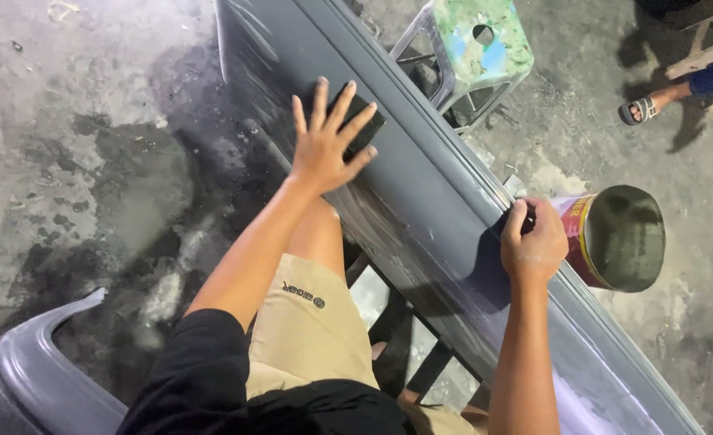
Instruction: Hand-sanding a car bumper using sandpaper and water to smooth the surface.
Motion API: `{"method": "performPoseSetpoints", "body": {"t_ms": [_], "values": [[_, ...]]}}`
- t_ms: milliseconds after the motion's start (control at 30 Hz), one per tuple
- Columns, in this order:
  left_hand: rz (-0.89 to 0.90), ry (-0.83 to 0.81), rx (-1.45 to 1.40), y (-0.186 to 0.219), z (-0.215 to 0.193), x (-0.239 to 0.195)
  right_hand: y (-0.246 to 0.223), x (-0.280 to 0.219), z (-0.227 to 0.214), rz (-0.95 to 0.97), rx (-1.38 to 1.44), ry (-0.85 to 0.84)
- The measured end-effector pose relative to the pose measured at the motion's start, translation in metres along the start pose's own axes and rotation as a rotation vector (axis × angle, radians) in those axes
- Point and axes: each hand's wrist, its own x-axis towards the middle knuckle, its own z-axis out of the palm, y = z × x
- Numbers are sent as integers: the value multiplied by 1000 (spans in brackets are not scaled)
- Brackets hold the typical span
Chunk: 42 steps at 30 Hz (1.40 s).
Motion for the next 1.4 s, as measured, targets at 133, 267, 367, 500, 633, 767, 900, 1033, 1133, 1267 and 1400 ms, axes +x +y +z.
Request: {"method": "performPoseSetpoints", "body": {"t_ms": [133, 267, 367, 500, 633, 767, 900, 1033, 1133, 1267, 1400], "values": [[43, -69, -48, 32, 9, -2, 2, 0, 5, -31, -22, 17], [86, -190, -90, 119, 0, -17, 10, -6, 16, -7, -45, 38], [198, -224, -177, 175, 18, -35, 10, -2, 16, 10, -85, 93], [221, -188, -181, 221, 37, -68, 11, -5, 10, 23, -22, 57], [256, -135, -95, 205, 42, -64, 14, -4, 8, 52, 22, 27], [344, 9, -78, 180, 36, -60, 7, -1, 3, 59, 63, 71], [463, 74, -37, 166, 34, -71, 6, 0, 0, 63, 85, 84], [582, 110, 94, 149, 41, -76, 0, -2, -1, 80, 36, 93], [645, 236, 28, 147, 36, -68, -1, -2, -1, 98, 44, 69], [672, 314, -95, 155, 15, -59, 1, -1, 0, 102, 54, 63], [370, 324, -384, 154, 13, -53, -2, -1, -3, 93, 48, 57]]}}
